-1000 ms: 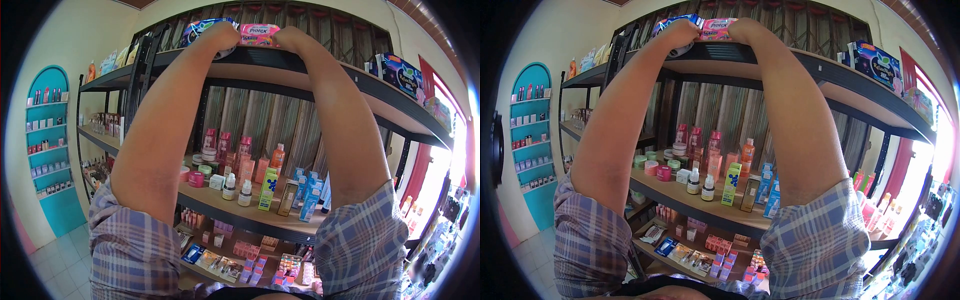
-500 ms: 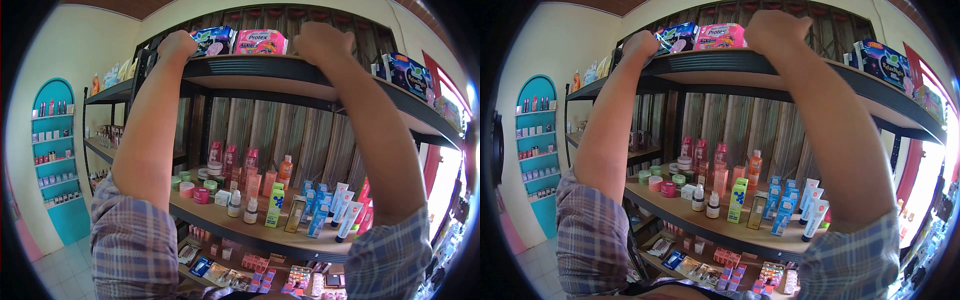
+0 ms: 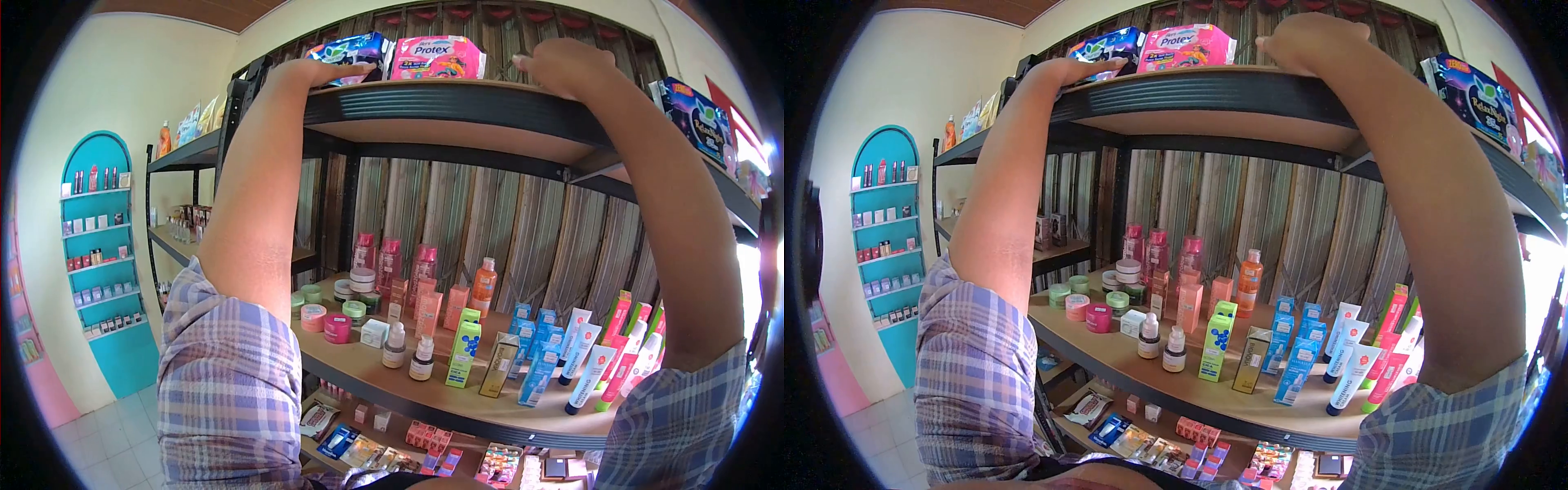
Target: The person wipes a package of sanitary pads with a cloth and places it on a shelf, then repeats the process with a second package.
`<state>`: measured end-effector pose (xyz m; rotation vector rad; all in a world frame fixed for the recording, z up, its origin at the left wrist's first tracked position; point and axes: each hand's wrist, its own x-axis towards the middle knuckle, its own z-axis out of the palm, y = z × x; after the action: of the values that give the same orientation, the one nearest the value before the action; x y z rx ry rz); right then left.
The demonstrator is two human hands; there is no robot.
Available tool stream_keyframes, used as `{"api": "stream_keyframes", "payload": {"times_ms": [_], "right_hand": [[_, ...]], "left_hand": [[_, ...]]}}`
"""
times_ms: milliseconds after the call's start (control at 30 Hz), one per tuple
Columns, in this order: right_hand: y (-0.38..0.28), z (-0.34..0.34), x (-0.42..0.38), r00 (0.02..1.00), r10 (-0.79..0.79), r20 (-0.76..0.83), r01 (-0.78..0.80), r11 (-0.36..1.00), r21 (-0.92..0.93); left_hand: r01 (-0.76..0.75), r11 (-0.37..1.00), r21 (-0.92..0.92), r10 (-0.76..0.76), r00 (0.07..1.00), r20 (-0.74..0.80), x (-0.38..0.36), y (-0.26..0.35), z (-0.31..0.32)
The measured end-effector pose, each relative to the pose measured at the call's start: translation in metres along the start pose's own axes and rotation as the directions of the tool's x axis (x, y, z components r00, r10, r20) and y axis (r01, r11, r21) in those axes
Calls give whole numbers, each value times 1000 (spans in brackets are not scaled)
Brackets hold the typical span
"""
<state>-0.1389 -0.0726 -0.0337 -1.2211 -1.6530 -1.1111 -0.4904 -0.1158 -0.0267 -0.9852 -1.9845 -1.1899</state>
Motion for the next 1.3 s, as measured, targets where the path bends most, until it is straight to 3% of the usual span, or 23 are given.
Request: {"api": "stream_keyframes", "payload": {"times_ms": [33,67,133,200,267,300,367,467,533,700,767,800,867,933,1000,1067,1233,1300], "right_hand": [[2,3,6,1000,-12,-13,12,999,42],[4,7,11,999,-24,-28,26,996,86],[5,17,16,998,-34,-51,38,996,83],[9,25,26,996,-44,-79,50,995,81],[17,37,44,942,-336,-4,329,920,212],[23,43,53,942,-336,-3,328,918,221],[29,55,63,982,-165,93,114,906,408],[26,49,57,983,-152,103,98,909,405],[30,51,56,986,-154,64,114,903,414],[15,15,17,972,-234,-13,218,887,407],[12,0,10,956,-213,203,144,940,309],[14,3,12,956,-212,201,144,941,307],[16,18,20,988,-130,87,91,929,358],[17,23,26,992,-100,76,66,933,355],[18,32,31,995,-70,68,41,935,353],[18,45,34,994,23,-110,26,908,418],[20,46,35,994,19,-106,28,904,427],[19,48,38,994,10,-112,39,901,432]], "left_hand": [[46,995,-93,-38,996,83,-1,2,0],[48,995,-87,-41,996,84,-1,3,-2],[22,1000,-6,-20,972,235,-5,6,-10],[-11,999,-49,22,972,233,-14,4,-11],[-65,995,-80,80,976,203,-19,2,-13],[-92,993,-68,103,978,182,-6,-2,-7],[-131,990,-45,136,981,138,8,-7,1],[-189,982,29,186,980,76,-8,1,-8],[-89,994,70,85,995,57,-4,2,-7],[-8,981,191,1,999,41,11,16,-9],[27,964,263,-14,999,-52,-29,32,-20],[26,965,260,-13,999,-53,-34,36,-18],[10,940,342,42,989,-142,-38,38,-16],[0,932,363,50,991,-126,-36,39,-14],[73,932,356,-23,989,-144,-36,41,-12],[79,927,367,-29,990,-138,-38,43,-13],[66,926,373,-31,994,-100,-43,43,-16],[103,916,387,-33,982,-184,-42,39,-14]]}}
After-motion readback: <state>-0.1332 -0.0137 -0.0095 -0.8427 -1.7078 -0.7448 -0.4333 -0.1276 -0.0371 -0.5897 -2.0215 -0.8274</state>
